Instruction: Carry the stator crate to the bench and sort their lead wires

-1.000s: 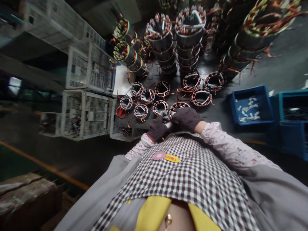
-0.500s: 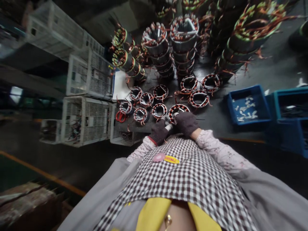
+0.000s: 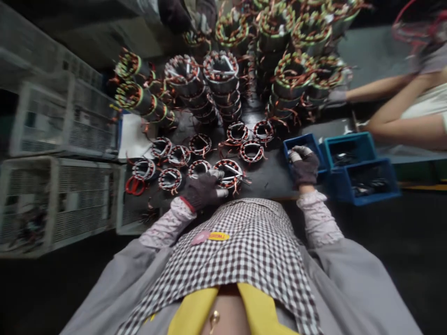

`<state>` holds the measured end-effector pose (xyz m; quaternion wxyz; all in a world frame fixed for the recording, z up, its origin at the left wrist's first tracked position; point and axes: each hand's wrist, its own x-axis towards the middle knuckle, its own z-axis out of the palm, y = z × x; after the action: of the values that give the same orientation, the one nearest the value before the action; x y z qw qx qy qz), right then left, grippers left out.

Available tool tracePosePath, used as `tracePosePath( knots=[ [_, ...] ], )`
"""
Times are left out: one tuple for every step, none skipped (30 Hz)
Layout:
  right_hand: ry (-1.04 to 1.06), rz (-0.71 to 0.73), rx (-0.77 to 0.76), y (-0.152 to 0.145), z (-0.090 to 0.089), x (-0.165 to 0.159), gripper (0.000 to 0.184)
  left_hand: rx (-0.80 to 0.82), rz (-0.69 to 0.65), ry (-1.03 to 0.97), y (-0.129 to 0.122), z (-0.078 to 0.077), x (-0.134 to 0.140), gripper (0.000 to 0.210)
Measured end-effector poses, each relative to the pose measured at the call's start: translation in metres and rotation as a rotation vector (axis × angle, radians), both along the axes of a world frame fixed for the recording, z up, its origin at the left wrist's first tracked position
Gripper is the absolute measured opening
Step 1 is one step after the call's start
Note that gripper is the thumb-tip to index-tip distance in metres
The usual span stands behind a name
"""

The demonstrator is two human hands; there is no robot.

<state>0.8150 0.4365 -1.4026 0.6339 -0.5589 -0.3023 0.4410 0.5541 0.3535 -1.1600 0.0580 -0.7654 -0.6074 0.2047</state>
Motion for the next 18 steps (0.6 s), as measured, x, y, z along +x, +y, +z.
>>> tracePosePath(
  knots=[
    [-0.027,-0.04,-0.061,0.005,-0.014,0.009,0.044,-0.046,-0.01,0.037,0.006,0.001,0.005,0.061],
    [-0.074,-0.05,-0.125,0.011,-0.026,0.018,0.046,-0.076,-0.011,0.073,0.012,0.001,0.01,0.057],
    [-0.14,-0.037,-0.195,0.015,-0.036,0.025,0.047,-0.094,-0.006,0.101,0.017,0.0,0.014,0.05],
    [-0.219,-0.011,-0.263,0.019,-0.043,0.031,0.048,-0.113,-0.005,0.12,0.02,-0.001,0.016,0.042],
    [-0.298,0.028,-0.324,0.022,-0.048,0.036,0.049,-0.134,-0.012,0.133,0.022,-0.003,0.018,0.035],
    [-0.365,0.072,-0.375,0.025,-0.052,0.039,0.051,-0.154,-0.028,0.145,0.022,-0.006,0.017,0.03],
    [-0.413,0.113,-0.417,0.027,-0.054,0.042,0.051,-0.165,-0.049,0.157,0.02,-0.009,0.015,0.028],
    [-0.444,0.139,-0.449,0.029,-0.056,0.044,0.051,-0.16,-0.073,0.166,0.018,-0.012,0.012,0.028],
    [-0.466,0.149,-0.473,0.031,-0.058,0.045,0.049,-0.142,-0.095,0.169,0.015,-0.015,0.008,0.029],
    [-0.483,0.148,-0.491,0.033,-0.061,0.047,0.045,-0.119,-0.112,0.159,0.012,-0.018,0.003,0.029],
    [-0.494,0.142,-0.499,0.035,-0.063,0.047,0.039,-0.089,-0.122,0.134,0.009,-0.021,-0.002,0.03],
    [-0.499,0.142,-0.489,0.037,-0.066,0.048,0.032,-0.057,-0.131,0.092,0.007,-0.023,-0.006,0.03],
    [-0.496,0.161,-0.464,0.039,-0.068,0.049,0.027,-0.022,-0.137,0.037,0.005,-0.024,-0.01,0.029],
    [-0.49,0.191,-0.431,0.039,-0.07,0.049,0.027,0.013,-0.138,-0.024,0.004,-0.025,-0.013,0.029],
    [-0.482,0.225,-0.402,0.039,-0.07,0.048,0.033,0.048,-0.134,-0.087,0.003,-0.026,-0.015,0.028],
    [-0.475,0.254,-0.379,0.036,-0.07,0.047,0.039,0.086,-0.122,-0.147,0.003,-0.028,-0.016,0.027],
    [-0.478,0.271,-0.356,0.032,-0.069,0.044,0.044,0.135,-0.103,-0.203,0.003,-0.029,-0.017,0.027],
    [-0.501,0.274,-0.329,0.025,-0.067,0.039,0.046,0.197,-0.072,-0.255,0.003,-0.03,-0.018,0.027]
  ],
)
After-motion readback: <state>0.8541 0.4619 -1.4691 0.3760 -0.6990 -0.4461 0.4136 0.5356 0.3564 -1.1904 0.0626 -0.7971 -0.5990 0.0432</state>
